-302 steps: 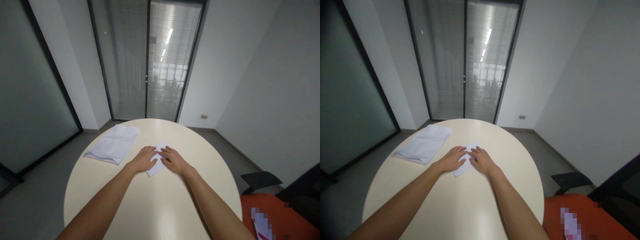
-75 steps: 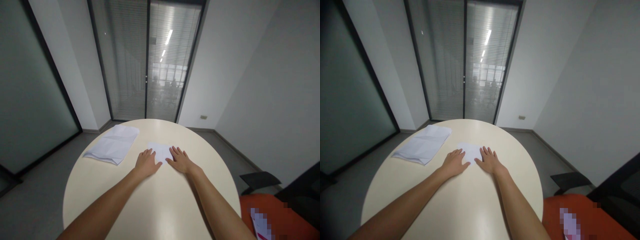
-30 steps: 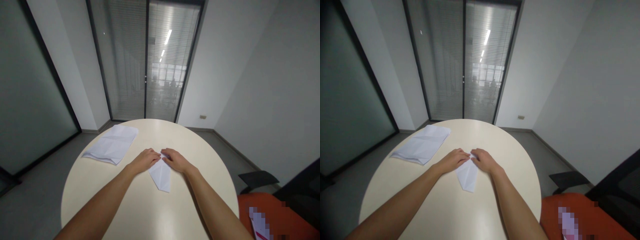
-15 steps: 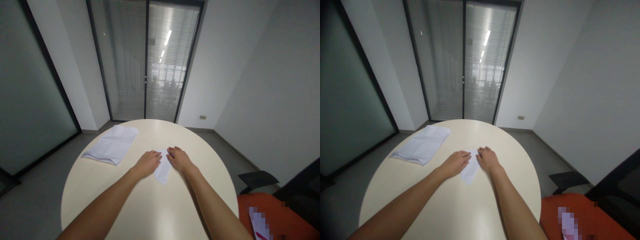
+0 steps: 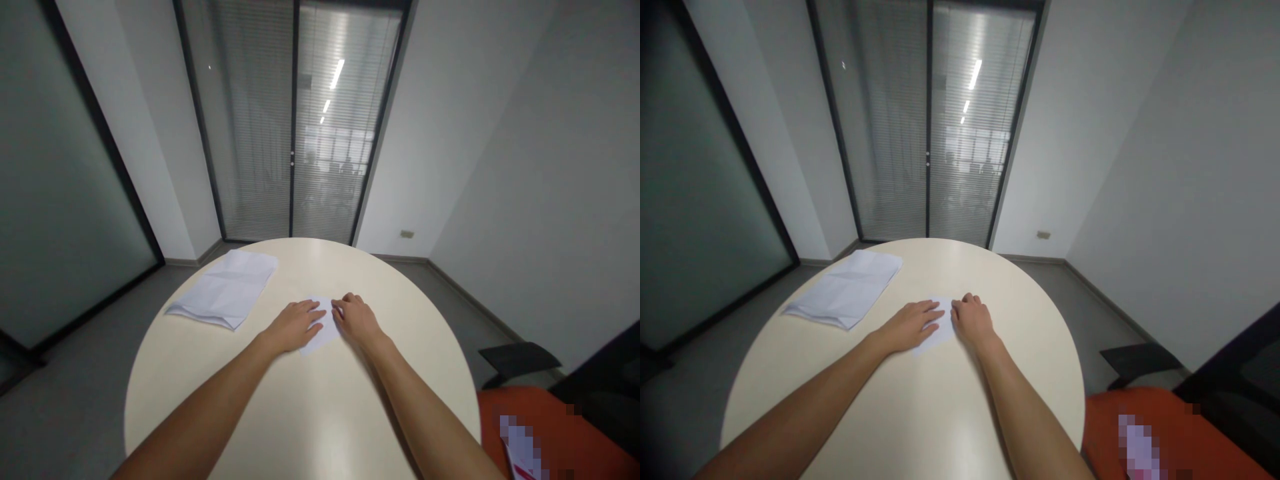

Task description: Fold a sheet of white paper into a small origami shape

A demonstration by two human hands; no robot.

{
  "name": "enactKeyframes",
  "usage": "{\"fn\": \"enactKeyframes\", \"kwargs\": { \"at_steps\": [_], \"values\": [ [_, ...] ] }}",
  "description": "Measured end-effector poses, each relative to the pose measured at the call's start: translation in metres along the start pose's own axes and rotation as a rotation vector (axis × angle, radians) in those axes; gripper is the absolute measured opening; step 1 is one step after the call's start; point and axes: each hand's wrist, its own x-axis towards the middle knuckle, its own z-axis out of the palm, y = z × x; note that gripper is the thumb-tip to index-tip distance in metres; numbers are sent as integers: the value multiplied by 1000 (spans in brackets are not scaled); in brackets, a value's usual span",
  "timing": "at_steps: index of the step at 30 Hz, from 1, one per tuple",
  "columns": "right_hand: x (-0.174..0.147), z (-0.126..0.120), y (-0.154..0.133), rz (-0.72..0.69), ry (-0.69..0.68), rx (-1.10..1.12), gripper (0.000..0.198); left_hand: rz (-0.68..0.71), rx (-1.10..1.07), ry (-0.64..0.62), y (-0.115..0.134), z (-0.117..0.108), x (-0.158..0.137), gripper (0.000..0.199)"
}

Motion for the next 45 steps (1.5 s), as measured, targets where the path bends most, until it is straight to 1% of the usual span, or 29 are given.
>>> {"fn": "enactKeyframes", "kwargs": {
  "at_steps": [3,6,11,18,21,23,25,27,30,32,37,42,45],
  "values": [
    [3,7,1,-84,-2,50,37,21,-26,-5,-5,2,-1,42],
    [5,10,1,-119,-5,61,42,15,-38,-7,-9,4,-1,42],
    [6,7,0,-135,7,88,36,-16,-5,21,-8,3,-1,41],
    [3,-4,-2,-178,-40,100,30,-88,24,59,-8,5,0,44],
    [1,-4,0,-196,-56,119,29,-77,23,74,-10,6,1,42],
    [1,-1,3,-239,-51,153,29,-63,27,80,-11,6,2,38],
    [0,3,5,-304,-39,202,37,-61,28,87,-12,5,4,34],
    [0,7,7,-353,-45,240,51,-68,24,95,-13,4,6,31],
    [-1,9,10,-380,-82,263,72,-62,12,101,-15,2,6,31],
    [-1,9,11,-388,-101,270,79,-42,3,98,-15,-1,4,32],
    [0,5,13,-375,-76,271,68,21,-41,60,-13,-8,-1,40],
    [0,-2,17,-322,-105,244,67,37,-95,-5,-13,-11,-5,58],
    [-1,-6,19,-319,-108,254,63,52,-118,-25,-15,-11,-6,56]
  ]
}}
